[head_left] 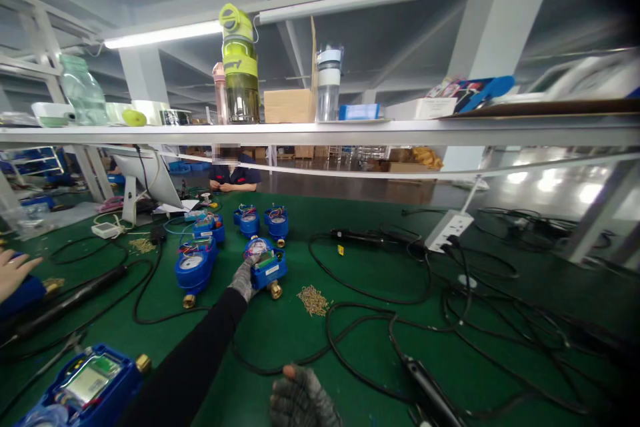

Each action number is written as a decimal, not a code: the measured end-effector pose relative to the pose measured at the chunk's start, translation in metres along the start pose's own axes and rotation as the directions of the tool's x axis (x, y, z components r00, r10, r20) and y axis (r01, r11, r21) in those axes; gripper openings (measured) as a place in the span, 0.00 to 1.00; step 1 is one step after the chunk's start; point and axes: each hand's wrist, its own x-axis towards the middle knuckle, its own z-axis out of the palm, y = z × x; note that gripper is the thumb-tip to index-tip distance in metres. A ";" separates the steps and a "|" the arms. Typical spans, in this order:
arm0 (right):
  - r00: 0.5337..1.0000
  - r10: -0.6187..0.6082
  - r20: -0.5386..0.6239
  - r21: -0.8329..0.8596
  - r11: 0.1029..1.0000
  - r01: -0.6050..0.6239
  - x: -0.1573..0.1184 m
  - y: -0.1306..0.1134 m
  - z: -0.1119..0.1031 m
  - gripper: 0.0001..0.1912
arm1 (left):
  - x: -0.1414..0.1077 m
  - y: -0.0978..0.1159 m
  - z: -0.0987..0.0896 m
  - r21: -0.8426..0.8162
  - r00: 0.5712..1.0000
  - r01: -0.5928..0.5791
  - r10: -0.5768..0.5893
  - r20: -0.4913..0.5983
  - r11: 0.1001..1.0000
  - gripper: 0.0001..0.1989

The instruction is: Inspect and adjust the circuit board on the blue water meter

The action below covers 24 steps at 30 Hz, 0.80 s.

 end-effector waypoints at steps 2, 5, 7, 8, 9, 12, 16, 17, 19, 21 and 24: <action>0.993 -0.088 -0.073 -0.007 0.996 0.088 -0.005 -0.003 0.001 0.26 | -0.026 0.002 -0.022 0.041 0.999 0.026 -0.027 0.032 0.999 0.15; 0.936 -0.285 -0.207 -0.077 0.959 0.274 -0.016 -0.018 -0.001 0.27 | -0.081 0.007 -0.056 0.107 0.985 0.094 -0.109 0.135 0.990 0.13; 0.880 -0.397 -0.262 -0.164 0.916 0.365 -0.027 -0.032 -0.004 0.28 | -0.122 0.010 -0.075 0.174 0.949 0.194 -0.230 0.217 0.966 0.15; 0.852 -0.445 -0.275 -0.205 0.893 0.400 -0.033 -0.040 -0.004 0.28 | -0.143 0.010 -0.083 0.221 0.915 0.265 -0.317 0.249 0.939 0.17; 0.831 -0.483 -0.276 -0.243 0.871 0.426 -0.041 -0.046 -0.003 0.29 | -0.162 0.008 -0.089 0.269 0.871 0.342 -0.411 0.268 0.900 0.18; 0.823 -0.526 -0.215 -0.353 0.828 0.436 -0.071 -0.058 0.010 0.28 | -0.204 -0.003 -0.099 0.454 0.710 0.460 -0.623 0.328 0.763 0.20; 0.909 -0.412 -0.068 -0.518 0.793 0.321 -0.120 -0.061 0.030 0.26 | -0.219 -0.023 -0.092 0.695 0.536 0.343 -0.739 0.407 0.632 0.15; 0.934 -0.358 -0.010 -0.588 0.757 0.284 -0.132 -0.060 0.031 0.26 | -0.216 -0.027 -0.086 0.731 0.499 0.331 -0.769 0.401 0.596 0.15; 0.971 -0.219 0.091 -0.714 0.666 0.217 -0.152 -0.060 0.030 0.27 | -0.206 -0.036 -0.073 0.807 0.420 0.281 -0.823 0.383 0.519 0.14; 0.989 -0.106 0.108 -0.788 0.597 0.150 -0.168 -0.059 0.026 0.30 | -0.192 -0.042 -0.057 0.850 0.374 0.219 -0.846 0.381 0.479 0.16; 0.991 -0.124 -0.045 -0.861 0.508 0.025 -0.183 -0.055 0.027 0.35 | -0.175 -0.041 -0.040 0.807 0.430 0.139 -0.769 0.473 0.573 0.23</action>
